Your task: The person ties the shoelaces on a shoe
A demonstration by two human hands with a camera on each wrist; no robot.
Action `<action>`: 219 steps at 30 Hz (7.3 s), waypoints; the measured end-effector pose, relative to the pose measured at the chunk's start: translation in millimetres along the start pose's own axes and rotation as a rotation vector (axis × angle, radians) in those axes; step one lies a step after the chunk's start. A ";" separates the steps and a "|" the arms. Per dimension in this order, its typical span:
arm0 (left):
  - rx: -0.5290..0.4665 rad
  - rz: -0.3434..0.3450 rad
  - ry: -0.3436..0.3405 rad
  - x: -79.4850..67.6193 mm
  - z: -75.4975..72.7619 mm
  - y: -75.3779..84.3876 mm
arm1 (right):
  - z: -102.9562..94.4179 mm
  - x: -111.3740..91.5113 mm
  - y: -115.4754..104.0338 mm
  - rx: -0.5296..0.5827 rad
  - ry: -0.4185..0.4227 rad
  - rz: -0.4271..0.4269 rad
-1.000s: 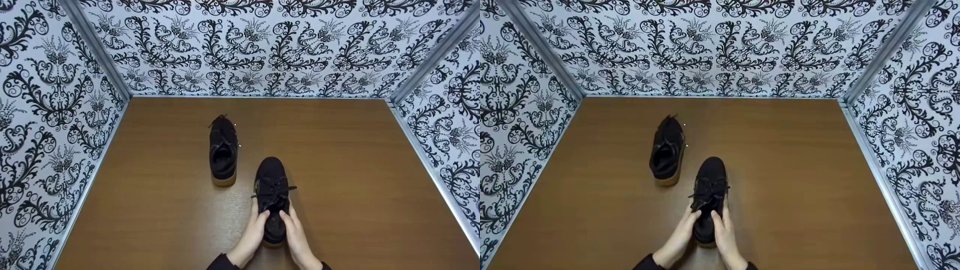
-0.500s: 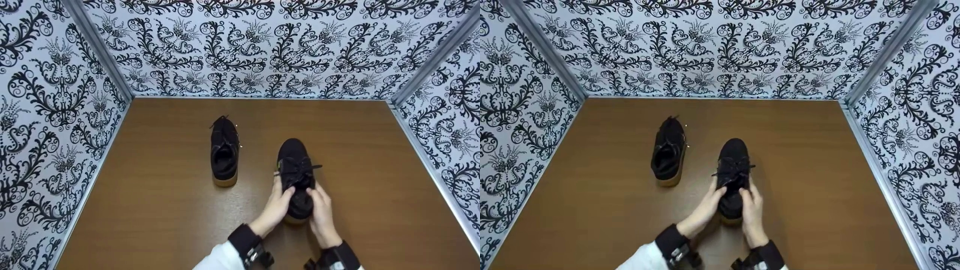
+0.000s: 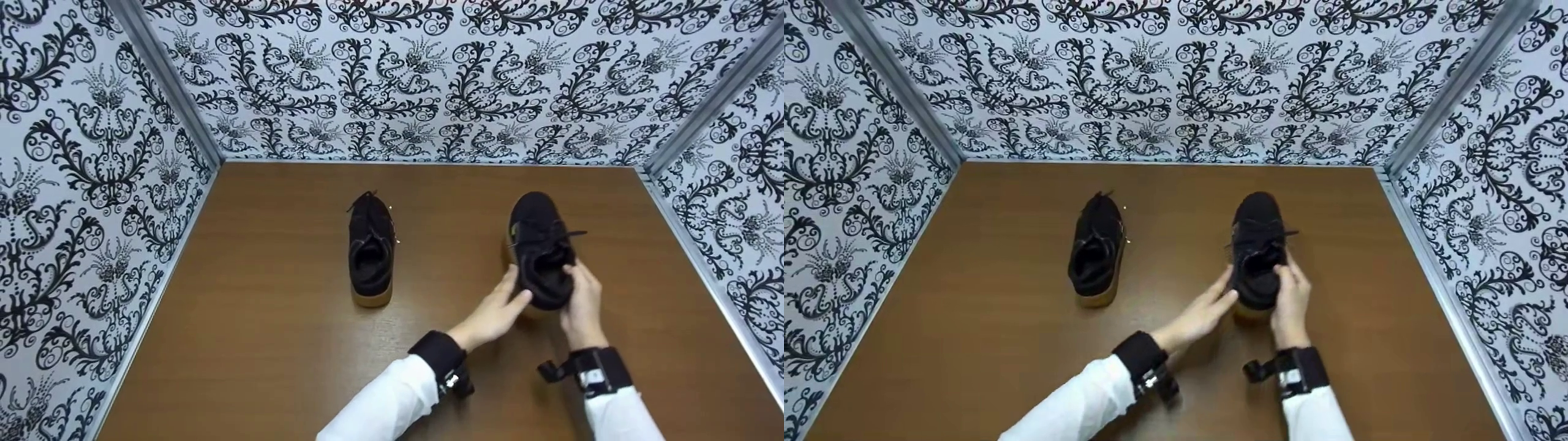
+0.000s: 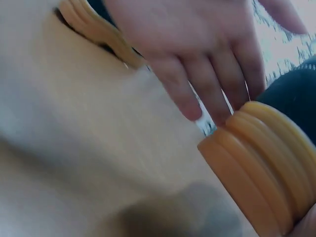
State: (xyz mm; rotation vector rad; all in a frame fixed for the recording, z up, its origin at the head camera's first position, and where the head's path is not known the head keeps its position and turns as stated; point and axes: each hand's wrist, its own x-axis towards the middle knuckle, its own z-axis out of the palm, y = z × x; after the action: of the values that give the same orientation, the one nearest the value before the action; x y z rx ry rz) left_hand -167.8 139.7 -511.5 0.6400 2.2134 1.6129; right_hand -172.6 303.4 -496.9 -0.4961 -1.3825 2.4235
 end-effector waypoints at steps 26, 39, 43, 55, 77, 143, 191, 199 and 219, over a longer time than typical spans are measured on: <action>0.034 -0.005 -0.046 -7.3 27.1 -9.5 | -47.3 85.2 -10.8 -0.045 0.026 0.177; 0.002 -0.011 -0.085 -17.5 34.3 -10.8 | -52.7 85.4 -10.8 -0.256 0.056 0.177; -0.002 -0.014 -0.082 -20.1 35.7 -10.3 | -54.1 83.2 -8.8 -0.273 0.043 0.191; 0.045 0.057 -0.084 -47.8 9.8 -1.9 | -51.7 79.5 -11.8 -0.384 -0.045 0.066; 0.069 0.158 0.569 -86.8 -189.4 -26.8 | 109.0 -28.1 69.6 -0.546 -0.342 -0.252; -0.647 -0.152 0.455 -101.6 -66.6 -44.5 | 68.6 -102.5 77.2 -0.596 -0.609 0.202; -0.080 -0.073 0.503 -127.2 -78.8 -36.3 | 39.2 -111.1 67.5 -0.828 -0.538 -0.135; 0.335 0.010 0.547 -97.8 -93.1 -21.4 | 61.1 -89.4 63.4 -0.990 -0.587 -0.457; 0.042 -0.026 0.505 -77.6 -94.5 -19.5 | 84.6 -81.7 69.4 -0.744 -0.453 -0.270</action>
State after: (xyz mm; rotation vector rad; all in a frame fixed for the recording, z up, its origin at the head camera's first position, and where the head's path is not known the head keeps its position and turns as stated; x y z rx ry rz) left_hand -153.3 17.2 -501.1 0.2229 2.5896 1.8795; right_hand -143.2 170.3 -505.1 0.1111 -2.3699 1.8051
